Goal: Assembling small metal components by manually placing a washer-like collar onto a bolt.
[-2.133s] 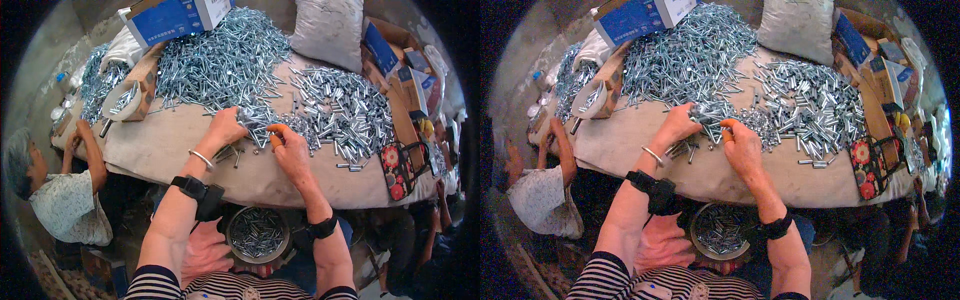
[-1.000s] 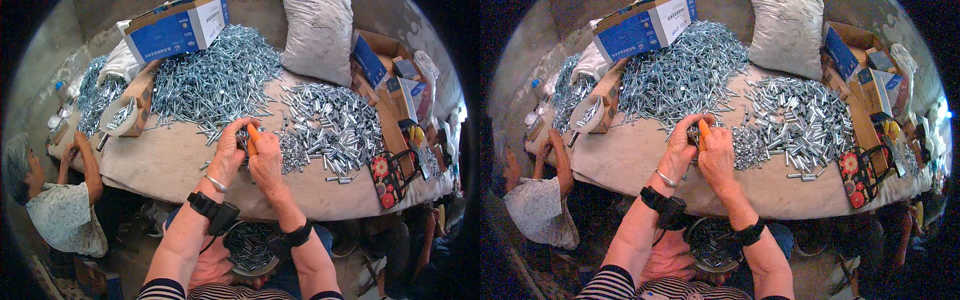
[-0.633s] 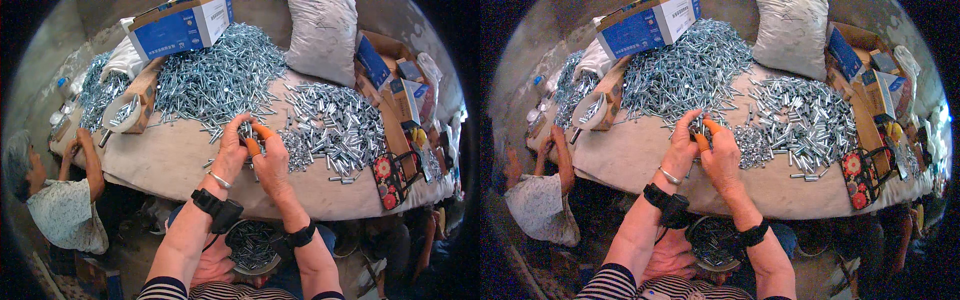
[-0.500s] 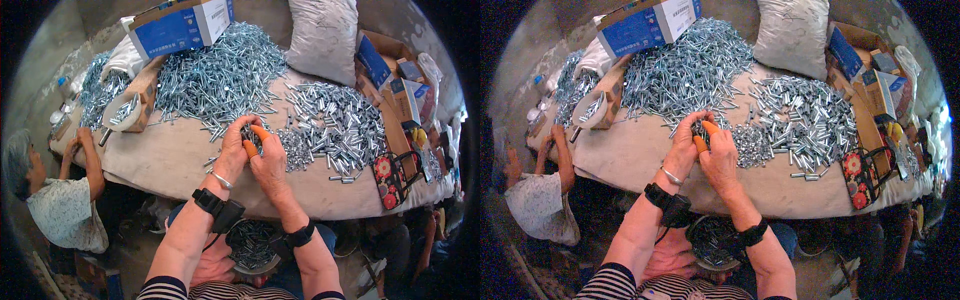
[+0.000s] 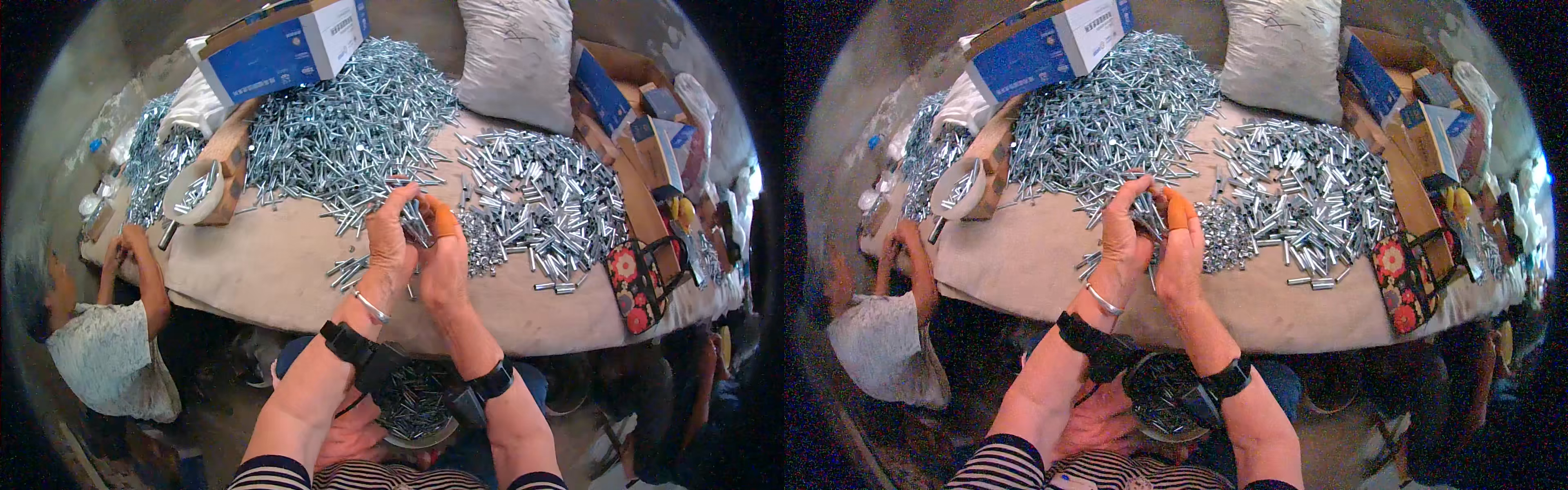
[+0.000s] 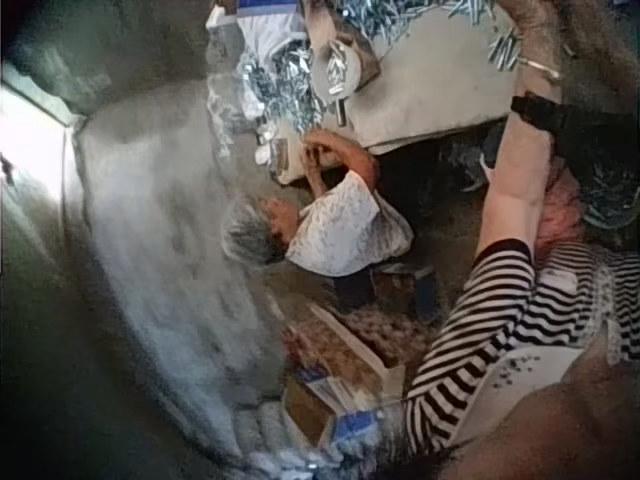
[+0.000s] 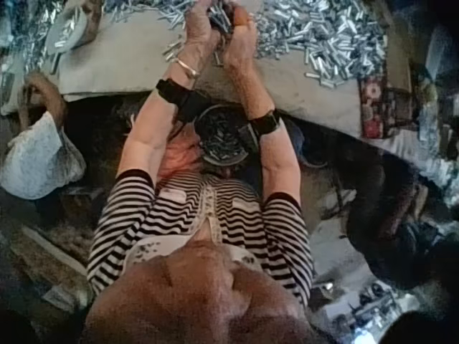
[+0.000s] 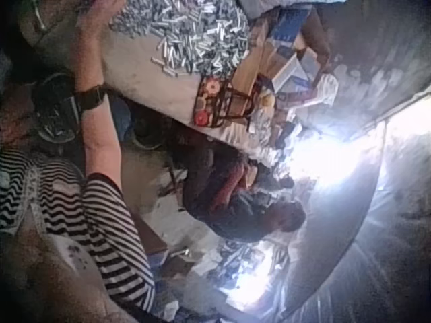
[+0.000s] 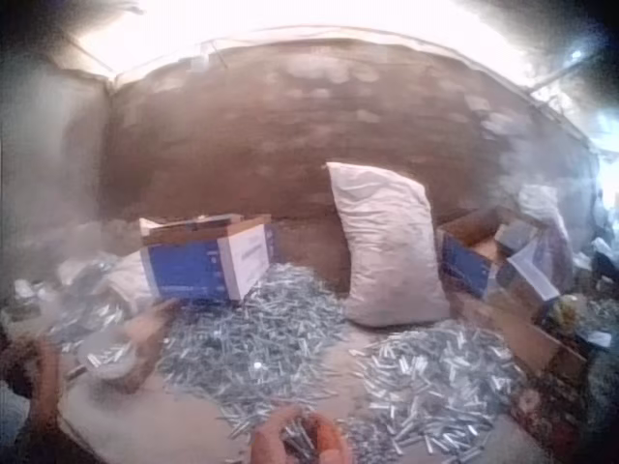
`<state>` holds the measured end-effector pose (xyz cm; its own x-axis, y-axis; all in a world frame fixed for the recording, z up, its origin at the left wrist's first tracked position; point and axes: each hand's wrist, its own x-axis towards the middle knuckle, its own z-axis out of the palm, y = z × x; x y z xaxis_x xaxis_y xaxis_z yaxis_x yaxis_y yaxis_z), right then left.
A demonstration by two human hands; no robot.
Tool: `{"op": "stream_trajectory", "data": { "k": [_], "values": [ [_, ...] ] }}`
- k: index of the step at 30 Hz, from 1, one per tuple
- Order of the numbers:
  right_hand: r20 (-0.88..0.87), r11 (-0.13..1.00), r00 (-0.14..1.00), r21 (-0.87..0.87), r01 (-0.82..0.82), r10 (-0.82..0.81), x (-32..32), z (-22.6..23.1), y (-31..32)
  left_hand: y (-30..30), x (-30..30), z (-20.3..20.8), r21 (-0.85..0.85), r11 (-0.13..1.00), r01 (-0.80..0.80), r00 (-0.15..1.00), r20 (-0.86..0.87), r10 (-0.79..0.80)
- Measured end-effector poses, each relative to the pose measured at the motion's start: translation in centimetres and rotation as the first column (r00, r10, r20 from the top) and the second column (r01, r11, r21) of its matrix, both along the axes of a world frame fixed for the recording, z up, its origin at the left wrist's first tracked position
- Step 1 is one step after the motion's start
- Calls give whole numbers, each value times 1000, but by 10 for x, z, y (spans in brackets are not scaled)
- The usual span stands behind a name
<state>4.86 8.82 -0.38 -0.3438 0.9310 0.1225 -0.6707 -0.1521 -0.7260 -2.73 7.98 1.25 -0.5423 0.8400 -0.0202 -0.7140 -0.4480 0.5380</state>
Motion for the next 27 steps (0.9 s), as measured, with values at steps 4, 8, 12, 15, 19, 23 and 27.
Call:
{"op": "stream_trajectory", "data": {
  "k": [4, 8, 12, 15, 19, 23, 27],
  "values": [
    [-220, 952, 955, -191, -240, 197, 3, -7, 15, -3, 21, 8, 25, 996, -82, 955, -285, 86],
    [-232, 944, 958, -241, -227, 171, 7, 5, 11, -2, 30, 3, -19, 990, -140, 862, -494, 112],
    [-242, 954, 956, -208, -217, 164, 2, -12, 23, -1, 38, 2, 88, 972, -220, 777, -587, 229],
    [-82, 995, 992, -33, -96, 93, 16, -8, 22, -6, 47, 0, 102, 976, -194, 735, -644, 214],
    [128, 984, 991, 176, 6, -29, 17, 0, 15, -5, 44, -8, 6, 977, -214, 757, -631, 169],
    [20, 996, 996, -33, -81, 82, 12, 15, 1, 5, 27, -13, 5, 965, -260, 881, -409, 239],
    [29, 995, 995, -42, -95, 96, 8, -2, 18, 10, 11, -17, -90, 991, -94, 996, 2, 95]
  ]
}}
